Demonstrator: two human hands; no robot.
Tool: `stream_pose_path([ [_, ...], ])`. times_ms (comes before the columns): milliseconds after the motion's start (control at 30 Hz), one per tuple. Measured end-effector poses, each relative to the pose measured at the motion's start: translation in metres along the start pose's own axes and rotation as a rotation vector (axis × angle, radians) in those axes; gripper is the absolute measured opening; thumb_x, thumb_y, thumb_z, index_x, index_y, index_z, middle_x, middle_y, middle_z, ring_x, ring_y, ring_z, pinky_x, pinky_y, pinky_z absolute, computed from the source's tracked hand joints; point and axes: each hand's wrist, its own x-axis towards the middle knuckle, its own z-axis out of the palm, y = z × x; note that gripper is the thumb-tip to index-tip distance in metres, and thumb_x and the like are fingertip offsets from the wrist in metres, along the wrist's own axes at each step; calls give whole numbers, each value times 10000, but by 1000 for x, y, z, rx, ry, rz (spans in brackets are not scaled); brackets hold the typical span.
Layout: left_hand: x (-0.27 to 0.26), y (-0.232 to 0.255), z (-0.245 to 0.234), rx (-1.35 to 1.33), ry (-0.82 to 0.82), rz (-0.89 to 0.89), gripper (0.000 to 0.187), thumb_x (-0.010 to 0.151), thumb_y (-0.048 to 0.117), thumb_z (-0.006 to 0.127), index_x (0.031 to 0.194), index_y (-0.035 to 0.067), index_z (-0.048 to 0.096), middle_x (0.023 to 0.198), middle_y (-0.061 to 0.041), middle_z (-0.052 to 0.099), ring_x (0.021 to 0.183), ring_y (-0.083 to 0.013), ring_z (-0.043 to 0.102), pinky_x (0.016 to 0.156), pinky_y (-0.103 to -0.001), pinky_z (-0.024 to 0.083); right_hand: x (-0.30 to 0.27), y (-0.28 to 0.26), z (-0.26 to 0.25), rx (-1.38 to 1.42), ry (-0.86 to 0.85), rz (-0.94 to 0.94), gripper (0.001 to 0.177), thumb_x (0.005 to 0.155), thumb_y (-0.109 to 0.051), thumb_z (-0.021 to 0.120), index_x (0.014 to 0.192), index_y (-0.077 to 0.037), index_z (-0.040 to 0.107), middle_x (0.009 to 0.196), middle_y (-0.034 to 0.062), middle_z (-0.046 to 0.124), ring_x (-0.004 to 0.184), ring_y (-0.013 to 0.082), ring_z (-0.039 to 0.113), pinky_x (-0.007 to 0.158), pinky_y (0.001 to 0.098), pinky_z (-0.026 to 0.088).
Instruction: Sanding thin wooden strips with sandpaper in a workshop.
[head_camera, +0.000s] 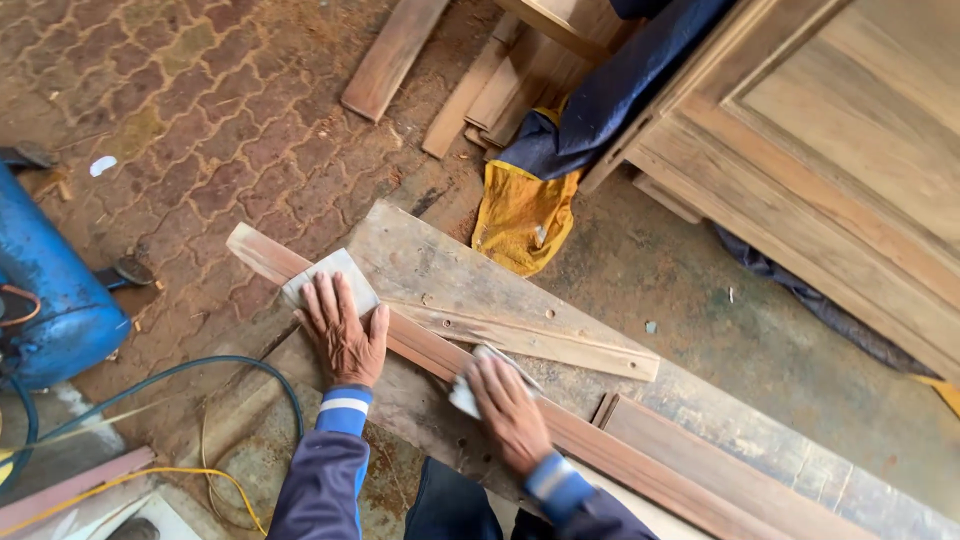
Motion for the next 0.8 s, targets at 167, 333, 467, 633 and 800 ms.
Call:
stream_pose_path([
  [167, 3, 11, -12, -2, 8, 7, 956, 930, 644, 571, 1606, 17, 319, 1672, -245, 267, 1541, -480, 196, 1217, -696, 145, -13, -17, 21, -7, 127, 156, 654, 912, -2, 436, 1561, -15, 359, 1639, 195, 319, 1527, 354, 288, 1265, 468, 241],
  [333, 7, 10, -16, 16, -30, -6, 968, 929, 648, 581, 1610, 8, 327, 1688, -253, 257, 1563, -487, 187, 1231, -698, 138, -70, -18, 14, 15, 192, 328, 635, 907, -24, 472, 1536, -19, 388, 1619, 177, 349, 1520, 340, 301, 1251, 491, 245],
  [467, 6, 10, -16, 0, -58, -21, 964, 961, 643, 566, 1628, -7, 317, 1712, -260, 227, 1587, -486, 160, 1247, -702, 116, 0, -55, 26, -87, -7, 294, 769, 775, 71, 472, 1542, 39, 411, 1615, 256, 338, 1523, 405, 266, 1260, 488, 259],
  [633, 3, 14, -19, -35, -88, -3, 979, 978, 659, 533, 1654, -9, 296, 1736, -262, 189, 1603, -482, 103, 1259, -708, 71, -83, -27, 12, 24, 337, 473, 617, 892, 43, 497, 1508, 10, 475, 1582, 214, 425, 1499, 357, 365, 1250, 516, 287],
  [800, 1, 10, -15, -53, -94, -23, 992, 994, 680, 508, 1675, -3, 280, 1750, -269, 163, 1617, -479, 68, 1272, -705, 43, -180, -1, -5, -125, 445, 1013, 670, 760, 142, 479, 1408, -7, 566, 1495, 196, 538, 1467, 356, 438, 1253, 483, 334],
])
